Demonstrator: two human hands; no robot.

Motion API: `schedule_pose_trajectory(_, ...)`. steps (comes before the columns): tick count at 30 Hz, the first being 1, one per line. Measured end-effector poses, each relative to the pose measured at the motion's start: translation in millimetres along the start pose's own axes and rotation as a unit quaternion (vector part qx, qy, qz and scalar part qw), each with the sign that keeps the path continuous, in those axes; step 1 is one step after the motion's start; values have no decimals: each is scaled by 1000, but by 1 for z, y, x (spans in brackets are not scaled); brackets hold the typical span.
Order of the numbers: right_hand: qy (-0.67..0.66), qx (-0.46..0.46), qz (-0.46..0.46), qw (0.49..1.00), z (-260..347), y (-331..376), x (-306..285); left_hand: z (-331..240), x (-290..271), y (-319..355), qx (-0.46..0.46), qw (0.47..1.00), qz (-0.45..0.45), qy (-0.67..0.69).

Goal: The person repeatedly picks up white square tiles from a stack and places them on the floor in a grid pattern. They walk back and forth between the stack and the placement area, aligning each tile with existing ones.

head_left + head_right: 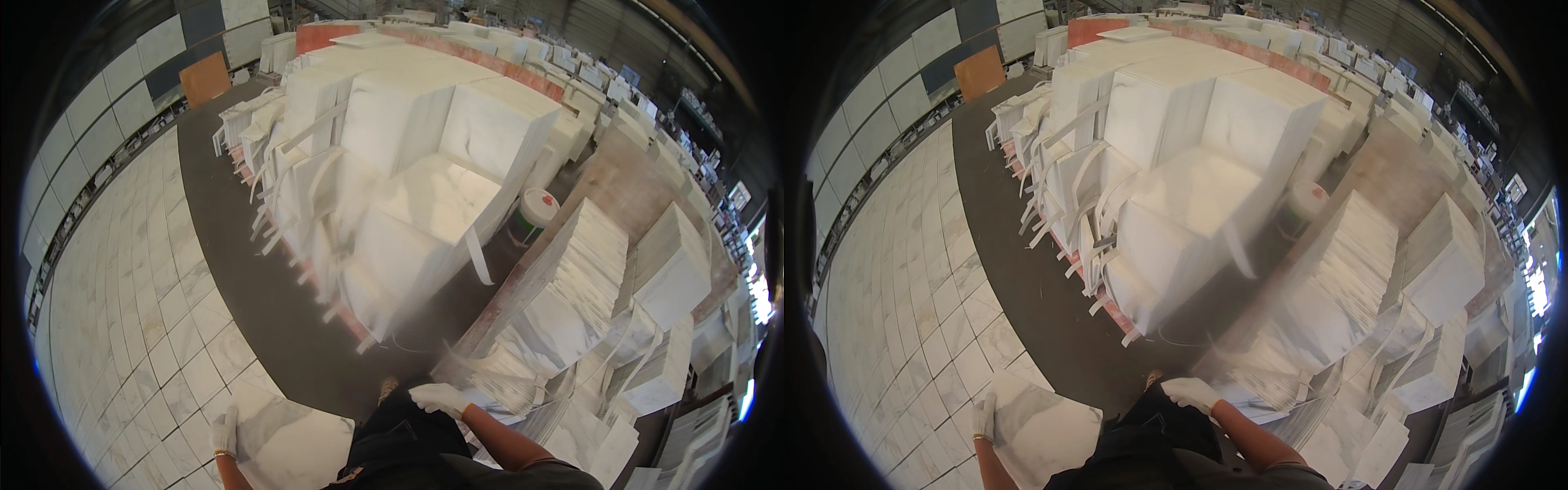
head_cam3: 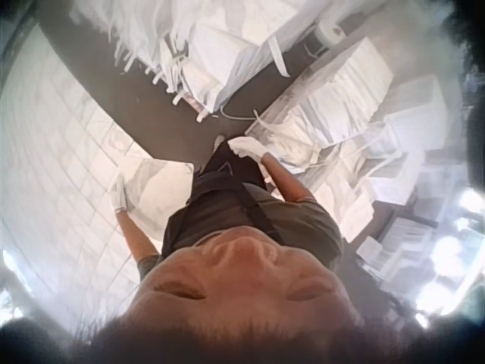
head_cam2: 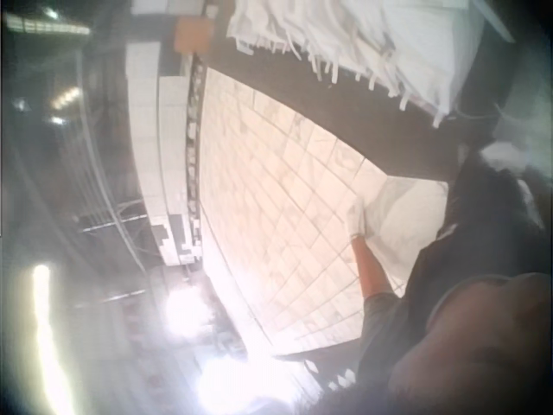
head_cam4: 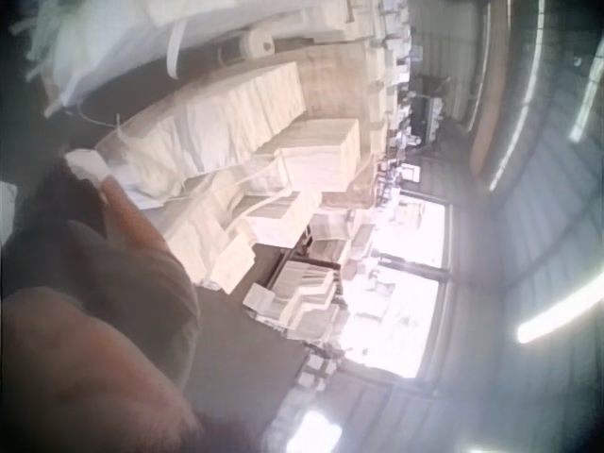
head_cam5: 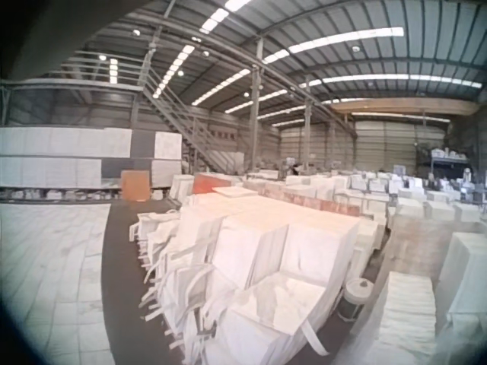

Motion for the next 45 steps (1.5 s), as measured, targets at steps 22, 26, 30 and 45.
schedule_pose_trajectory(22, 489, -152, -460, 726, 411, -24, -230, -270, -21, -310, 145, 984, 94, -42)
schedule_pose_trajectory(26, 505, -110, -527, 675, 482, -15, -243, -322, -20, -346, 152, 975, 135, -90)
schedule_pose_trajectory(30, 601, -60, -567, 560, 563, -12, -269, -354, -11, -366, 147, 972, 150, -110)
schedule_pose_trajectory(45, 643, 45, -647, 409, 701, -76, -386, -352, 1, -347, 75, 989, 93, -90)
Point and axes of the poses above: each hand's wrist, its own y-axis away from the middle knuckle, its own x-axis out of the palm, z = x × y, the point moved 3 cm from there along -y, towards the middle knuckle, and after that the axes turned 13 degrees about z, right-handed, at the moved point
